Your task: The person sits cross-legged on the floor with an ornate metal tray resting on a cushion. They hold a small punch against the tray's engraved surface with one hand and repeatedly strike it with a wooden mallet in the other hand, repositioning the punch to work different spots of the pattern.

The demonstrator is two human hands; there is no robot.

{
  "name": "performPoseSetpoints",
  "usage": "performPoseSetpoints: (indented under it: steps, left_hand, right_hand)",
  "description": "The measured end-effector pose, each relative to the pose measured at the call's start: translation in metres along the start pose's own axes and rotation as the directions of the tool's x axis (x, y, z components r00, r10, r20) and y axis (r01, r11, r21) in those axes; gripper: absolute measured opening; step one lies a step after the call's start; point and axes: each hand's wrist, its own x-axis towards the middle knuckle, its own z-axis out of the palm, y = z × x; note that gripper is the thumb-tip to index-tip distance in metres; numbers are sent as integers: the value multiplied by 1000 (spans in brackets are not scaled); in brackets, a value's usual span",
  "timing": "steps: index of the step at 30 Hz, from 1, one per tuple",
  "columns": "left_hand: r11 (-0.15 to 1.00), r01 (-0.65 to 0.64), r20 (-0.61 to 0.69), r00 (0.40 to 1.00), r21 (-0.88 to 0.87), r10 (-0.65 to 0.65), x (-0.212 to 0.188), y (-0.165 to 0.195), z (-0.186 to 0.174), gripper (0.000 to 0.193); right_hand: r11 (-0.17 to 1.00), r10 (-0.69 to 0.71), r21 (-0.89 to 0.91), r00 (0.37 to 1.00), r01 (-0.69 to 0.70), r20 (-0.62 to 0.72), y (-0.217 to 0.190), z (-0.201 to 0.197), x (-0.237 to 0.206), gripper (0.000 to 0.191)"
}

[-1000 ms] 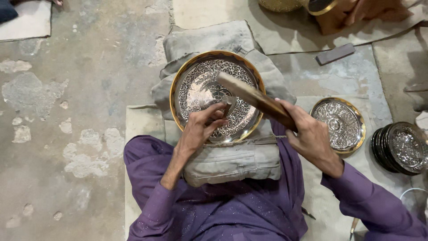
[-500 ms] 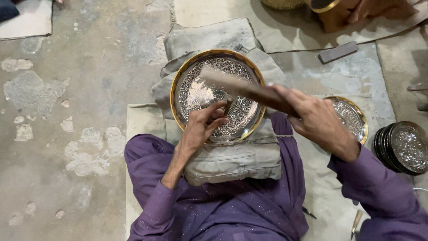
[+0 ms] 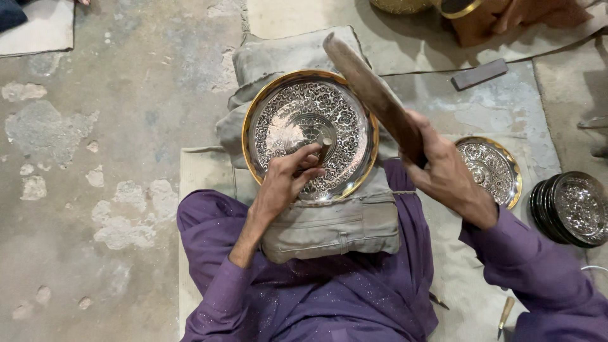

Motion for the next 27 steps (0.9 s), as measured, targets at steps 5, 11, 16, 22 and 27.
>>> performPoseSetpoints:
  steps: [5, 11, 16, 22, 27]
  left_hand:
    - [998, 57, 43, 997, -12, -57, 4, 7, -3, 45]
    - [999, 53, 56, 997, -13, -52, 7, 8, -6, 46]
    - [994, 104, 69, 992, -39, -101, 4, 1, -4, 46]
    - [999, -28, 104, 994, 43, 24, 13, -13, -3, 46]
    - [999, -4, 206, 979, -41, 12, 17, -10, -14, 48]
  right_hand:
    - [934, -170, -326, 985, 149, -35, 8, 4, 1, 70]
    - [886, 70, -463, 994, -24, 83, 15, 9, -2, 75]
    - [994, -72, -92, 994, 65, -77, 17, 20, -3, 65]
    - [889, 89, -455, 993, -47, 71, 19, 13, -11, 64]
    - [969, -125, -226, 987, 100, -100, 16, 13, -28, 69]
